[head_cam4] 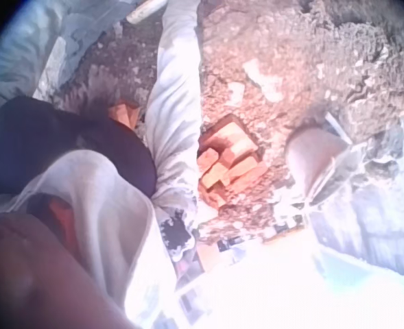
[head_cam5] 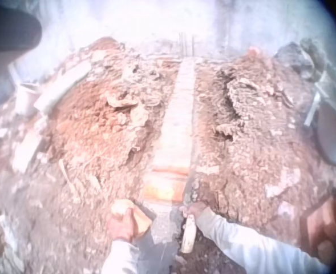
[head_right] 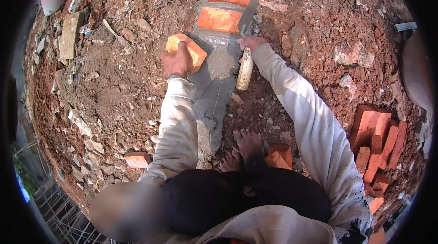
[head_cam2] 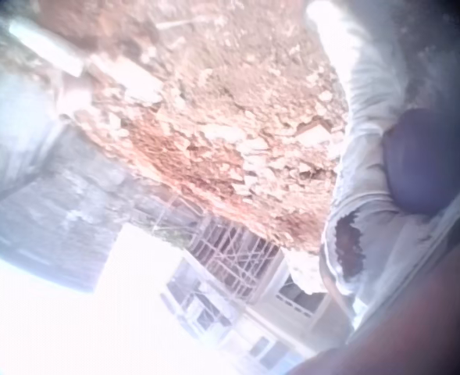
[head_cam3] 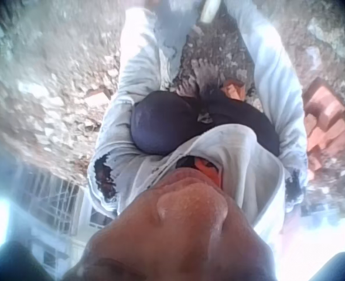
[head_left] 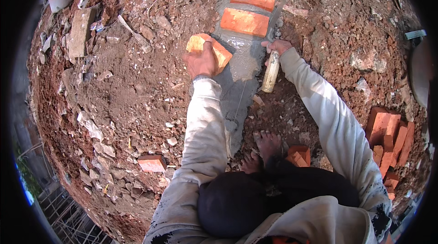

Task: The person scoops cement from a bucket using a trowel and spreads it on the ground. They then place red bricks onto the cement, tapping them into position to form a straight line.

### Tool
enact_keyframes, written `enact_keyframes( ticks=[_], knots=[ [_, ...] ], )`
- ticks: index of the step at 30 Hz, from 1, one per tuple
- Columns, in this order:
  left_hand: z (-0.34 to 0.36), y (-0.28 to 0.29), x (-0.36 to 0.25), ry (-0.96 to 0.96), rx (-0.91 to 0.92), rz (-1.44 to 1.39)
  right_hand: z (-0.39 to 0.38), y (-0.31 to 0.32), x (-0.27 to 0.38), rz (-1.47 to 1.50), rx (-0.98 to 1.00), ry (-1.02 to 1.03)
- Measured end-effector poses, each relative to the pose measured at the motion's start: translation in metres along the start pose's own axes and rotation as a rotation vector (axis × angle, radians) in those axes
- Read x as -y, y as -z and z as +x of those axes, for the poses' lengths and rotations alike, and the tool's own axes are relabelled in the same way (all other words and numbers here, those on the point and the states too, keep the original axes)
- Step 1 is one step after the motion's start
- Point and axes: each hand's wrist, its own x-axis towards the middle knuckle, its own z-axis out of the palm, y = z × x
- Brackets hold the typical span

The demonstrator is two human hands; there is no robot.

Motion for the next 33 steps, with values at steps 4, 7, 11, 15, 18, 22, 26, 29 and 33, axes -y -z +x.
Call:
enact_keyframes(
  ticks=[4,7,11,15,18,22,26,29,33],
  knots=[
    [-0.020,-0.007,-0.011,-0.180,0.074,0.045,0.034,0.006,-0.023,-0.072,-0.021,0.105],
    [-0.020,-0.008,-0.012,-0.497,0.120,0.180,0.033,0.007,-0.024,0.015,0.092,0.116],
    [0.007,-0.002,-0.009,-1.026,0.315,0.264,0.011,0.006,-0.011,0.498,0.332,0.005],
    [0.021,-0.002,-0.027,-1.338,0.527,0.403,-0.025,-0.012,0.007,0.438,0.307,0.181],
    [0.020,-0.010,-0.044,-1.444,0.718,0.599,-0.031,-0.011,0.016,0.443,0.320,0.212],
    [0.019,-0.027,-0.052,-1.597,0.806,0.516,-0.019,-0.006,0.016,0.412,0.259,0.134],
    [0.026,-0.033,-0.052,-1.565,0.830,0.547,-0.020,-0.011,0.009,0.335,0.182,0.040],
    [0.026,-0.039,-0.053,-1.612,0.796,0.574,-0.015,0.007,0.002,0.180,0.121,0.036],
    [0.030,-0.038,-0.044,-1.602,0.705,0.625,-0.041,0.021,0.021,0.142,-0.036,0.470]
  ],
)
